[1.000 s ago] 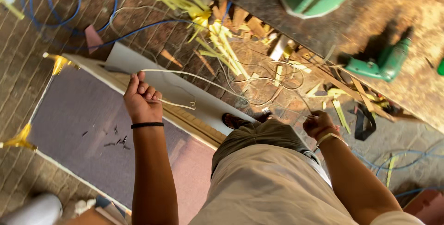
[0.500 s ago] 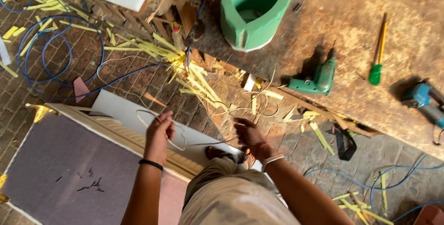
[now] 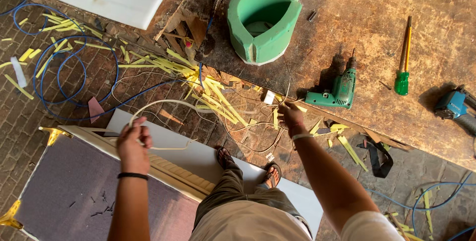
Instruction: The person handles a white electrical cord at a workbench, cuts it to length with scissors, and pulls the insulation off the cut ends by hand to expose the inner wires. They briefly plug one end into a wall socket, then continue trimming and stripping the cord ends on the bench.
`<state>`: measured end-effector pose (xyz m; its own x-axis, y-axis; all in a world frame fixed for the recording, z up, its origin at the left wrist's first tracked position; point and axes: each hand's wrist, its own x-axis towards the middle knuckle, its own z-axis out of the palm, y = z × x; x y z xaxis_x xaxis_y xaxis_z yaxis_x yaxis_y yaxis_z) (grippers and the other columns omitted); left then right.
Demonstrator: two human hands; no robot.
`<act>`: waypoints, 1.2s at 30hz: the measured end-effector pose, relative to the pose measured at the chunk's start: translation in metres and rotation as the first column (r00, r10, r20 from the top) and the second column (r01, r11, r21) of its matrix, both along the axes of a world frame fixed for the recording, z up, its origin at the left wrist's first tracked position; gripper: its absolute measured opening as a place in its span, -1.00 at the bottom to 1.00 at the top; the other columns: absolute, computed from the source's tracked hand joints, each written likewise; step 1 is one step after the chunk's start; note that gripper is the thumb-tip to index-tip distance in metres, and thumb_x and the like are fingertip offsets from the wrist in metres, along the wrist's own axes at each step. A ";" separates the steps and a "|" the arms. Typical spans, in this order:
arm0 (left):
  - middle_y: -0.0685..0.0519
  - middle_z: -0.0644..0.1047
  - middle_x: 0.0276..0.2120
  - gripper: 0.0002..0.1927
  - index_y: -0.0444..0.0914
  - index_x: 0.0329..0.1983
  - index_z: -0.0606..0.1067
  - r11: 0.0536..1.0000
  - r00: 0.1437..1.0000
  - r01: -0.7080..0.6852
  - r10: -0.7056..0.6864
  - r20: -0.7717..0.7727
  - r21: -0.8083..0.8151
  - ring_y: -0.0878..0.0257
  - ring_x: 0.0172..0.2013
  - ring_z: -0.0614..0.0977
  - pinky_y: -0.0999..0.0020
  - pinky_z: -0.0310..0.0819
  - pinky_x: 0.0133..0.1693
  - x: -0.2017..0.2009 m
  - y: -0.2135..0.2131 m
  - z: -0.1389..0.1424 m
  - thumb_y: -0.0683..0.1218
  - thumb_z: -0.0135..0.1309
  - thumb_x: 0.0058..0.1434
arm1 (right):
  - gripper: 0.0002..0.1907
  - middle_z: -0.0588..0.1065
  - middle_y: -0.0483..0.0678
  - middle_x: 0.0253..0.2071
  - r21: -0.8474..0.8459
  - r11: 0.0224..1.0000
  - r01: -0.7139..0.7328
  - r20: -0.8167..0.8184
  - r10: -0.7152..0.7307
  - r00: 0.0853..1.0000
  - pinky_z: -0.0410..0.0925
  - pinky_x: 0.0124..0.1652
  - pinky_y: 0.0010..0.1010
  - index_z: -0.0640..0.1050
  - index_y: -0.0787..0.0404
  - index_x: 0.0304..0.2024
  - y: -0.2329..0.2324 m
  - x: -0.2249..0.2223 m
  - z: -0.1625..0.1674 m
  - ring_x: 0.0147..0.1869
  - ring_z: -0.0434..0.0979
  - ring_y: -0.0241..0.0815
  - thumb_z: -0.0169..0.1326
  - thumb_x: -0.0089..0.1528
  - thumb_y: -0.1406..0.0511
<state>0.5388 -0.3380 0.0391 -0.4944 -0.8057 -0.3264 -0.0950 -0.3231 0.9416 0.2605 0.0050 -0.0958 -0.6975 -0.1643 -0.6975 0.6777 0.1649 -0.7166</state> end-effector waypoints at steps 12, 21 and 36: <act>0.15 0.43 -0.35 -0.80 -0.23 0.06 0.49 0.997 0.998 -0.056 0.054 0.038 0.059 0.34 -0.37 0.41 0.39 0.30 -0.35 0.032 -0.106 -0.068 -0.10 -0.01 0.43 | -0.69 0.46 -0.13 -0.49 0.102 0.944 0.313 0.067 -0.321 0.945 0.31 -0.47 -0.40 0.64 0.18 -0.16 -0.052 -0.019 -0.013 -0.49 0.39 -0.26 0.01 0.39 0.12; -0.07 0.49 0.21 -0.43 -0.23 0.26 0.42 0.920 0.868 0.358 -0.266 0.420 -0.157 0.05 0.22 0.49 0.14 0.36 0.21 -0.015 -0.047 -0.088 -0.06 0.17 0.15 | -0.61 0.39 -0.14 -0.59 -0.252 0.964 0.086 -0.143 -0.124 0.982 0.23 -0.49 -0.45 0.67 0.35 -0.18 -0.041 0.093 0.076 -0.55 0.31 -0.33 0.07 0.37 0.12; 0.15 0.53 -0.44 -0.80 -0.37 -0.10 0.61 0.647 0.620 0.732 -0.763 -0.184 -0.215 0.50 -0.46 0.44 0.58 0.32 -0.44 -0.103 0.160 0.057 -0.10 0.19 0.44 | -0.70 0.45 -0.12 -0.68 -0.146 0.863 -0.484 -0.385 0.401 0.831 0.23 -0.57 -0.47 0.59 0.34 -0.48 -0.021 0.125 0.172 -0.62 0.36 -0.38 0.13 0.31 0.28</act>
